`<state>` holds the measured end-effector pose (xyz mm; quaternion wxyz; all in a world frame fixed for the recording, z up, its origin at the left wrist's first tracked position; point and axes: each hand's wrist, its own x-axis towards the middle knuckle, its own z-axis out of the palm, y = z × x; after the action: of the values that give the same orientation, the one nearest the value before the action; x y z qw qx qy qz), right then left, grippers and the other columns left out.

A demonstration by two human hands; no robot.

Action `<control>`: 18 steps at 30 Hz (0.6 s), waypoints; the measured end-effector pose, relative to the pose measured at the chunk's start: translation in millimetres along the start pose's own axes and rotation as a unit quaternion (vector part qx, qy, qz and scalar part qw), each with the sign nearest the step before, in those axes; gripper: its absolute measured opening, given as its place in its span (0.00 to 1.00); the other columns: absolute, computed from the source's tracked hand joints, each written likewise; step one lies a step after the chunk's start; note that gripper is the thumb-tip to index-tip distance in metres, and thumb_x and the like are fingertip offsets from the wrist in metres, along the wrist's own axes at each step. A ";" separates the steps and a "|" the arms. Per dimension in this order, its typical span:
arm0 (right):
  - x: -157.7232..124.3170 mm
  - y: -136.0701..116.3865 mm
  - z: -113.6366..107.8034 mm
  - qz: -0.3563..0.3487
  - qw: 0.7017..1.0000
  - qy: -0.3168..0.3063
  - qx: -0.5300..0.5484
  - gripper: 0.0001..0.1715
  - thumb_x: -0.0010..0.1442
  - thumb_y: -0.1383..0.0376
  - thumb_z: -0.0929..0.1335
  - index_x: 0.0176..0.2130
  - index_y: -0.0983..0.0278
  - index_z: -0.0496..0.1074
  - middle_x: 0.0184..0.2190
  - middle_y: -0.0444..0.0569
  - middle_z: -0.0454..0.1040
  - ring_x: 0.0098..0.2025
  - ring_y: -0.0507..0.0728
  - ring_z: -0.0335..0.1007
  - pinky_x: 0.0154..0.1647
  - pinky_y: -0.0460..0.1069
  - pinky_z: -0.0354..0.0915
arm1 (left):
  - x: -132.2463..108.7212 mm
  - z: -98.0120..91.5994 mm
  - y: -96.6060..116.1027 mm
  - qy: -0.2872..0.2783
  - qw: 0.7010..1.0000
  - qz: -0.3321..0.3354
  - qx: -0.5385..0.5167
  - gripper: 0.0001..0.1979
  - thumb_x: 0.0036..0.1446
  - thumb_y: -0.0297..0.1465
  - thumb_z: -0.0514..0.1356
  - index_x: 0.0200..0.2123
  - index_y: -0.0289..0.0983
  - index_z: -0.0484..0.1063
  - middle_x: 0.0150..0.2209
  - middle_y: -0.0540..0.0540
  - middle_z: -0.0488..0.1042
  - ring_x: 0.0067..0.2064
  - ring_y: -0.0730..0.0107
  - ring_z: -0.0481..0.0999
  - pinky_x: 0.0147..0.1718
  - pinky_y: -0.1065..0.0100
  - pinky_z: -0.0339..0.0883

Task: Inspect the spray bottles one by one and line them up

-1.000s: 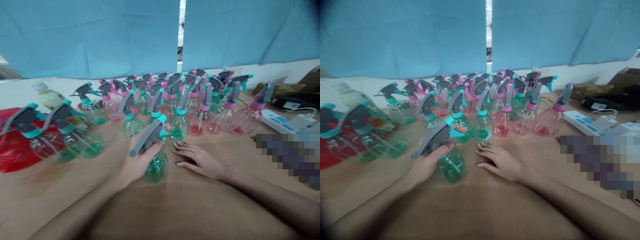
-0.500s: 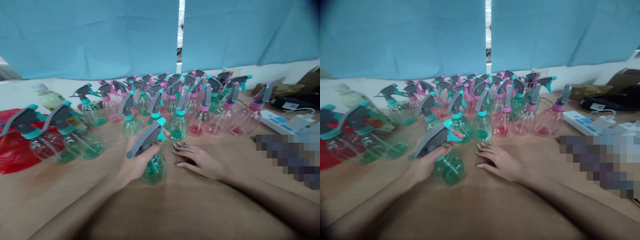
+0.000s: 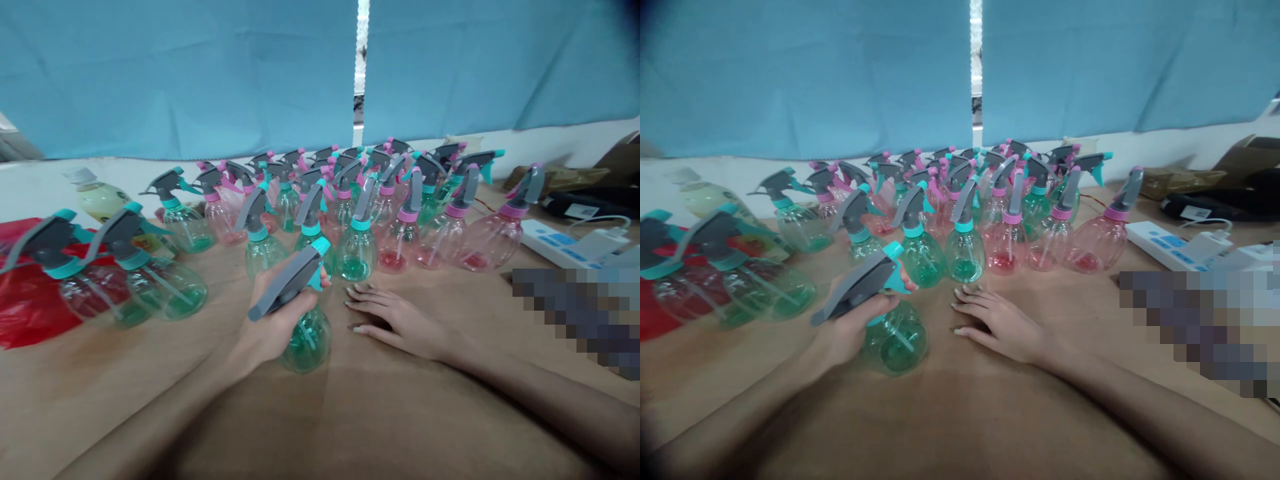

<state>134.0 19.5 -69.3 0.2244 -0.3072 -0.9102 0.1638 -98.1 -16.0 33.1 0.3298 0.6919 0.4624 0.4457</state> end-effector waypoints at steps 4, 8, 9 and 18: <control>-0.3 0.2 0.6 0.003 1.000 -0.004 -0.006 0.28 0.65 0.52 0.62 0.59 0.61 0.65 0.61 0.52 0.65 0.64 0.60 0.56 0.65 0.61 0.54 | 0.0 -1.2 -2.0 -0.016 0.999 -0.027 0.021 0.07 0.50 0.31 0.57 0.32 0.43 0.75 0.26 0.52 0.74 0.27 0.66 0.72 0.29 0.66 0.68; -0.8 0.4 1.2 0.001 1.000 0.006 0.003 0.27 0.64 0.52 0.63 0.59 0.59 0.65 0.60 0.51 0.66 0.64 0.61 0.57 0.64 0.62 0.54 | -0.9 1.3 -3.1 0.007 0.999 -0.029 0.032 0.06 0.51 0.31 0.57 0.30 0.43 0.74 0.27 0.52 0.75 0.30 0.66 0.75 0.38 0.64 0.69; -0.8 0.2 1.1 0.001 1.000 0.006 0.004 0.27 0.64 0.52 0.63 0.59 0.59 0.65 0.60 0.51 0.66 0.64 0.61 0.57 0.64 0.62 0.54 | -1.2 2.1 -2.9 0.016 0.999 -0.031 0.035 0.06 0.51 0.31 0.57 0.30 0.43 0.74 0.27 0.52 0.75 0.30 0.66 0.74 0.39 0.63 0.69; -0.4 -1.4 -0.1 0.007 1.000 -0.006 -0.011 0.28 0.65 0.52 0.62 0.59 0.61 0.64 0.61 0.51 0.65 0.64 0.60 0.56 0.65 0.61 0.54 | -2.6 3.6 -5.4 0.011 0.999 -0.029 0.019 0.06 0.53 0.31 0.56 0.30 0.43 0.73 0.28 0.52 0.75 0.31 0.67 0.74 0.35 0.67 0.68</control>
<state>133.7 18.2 -68.7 0.2144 -0.3153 -0.9110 0.1574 -97.1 -16.6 26.2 0.3245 0.6795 0.4943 0.4343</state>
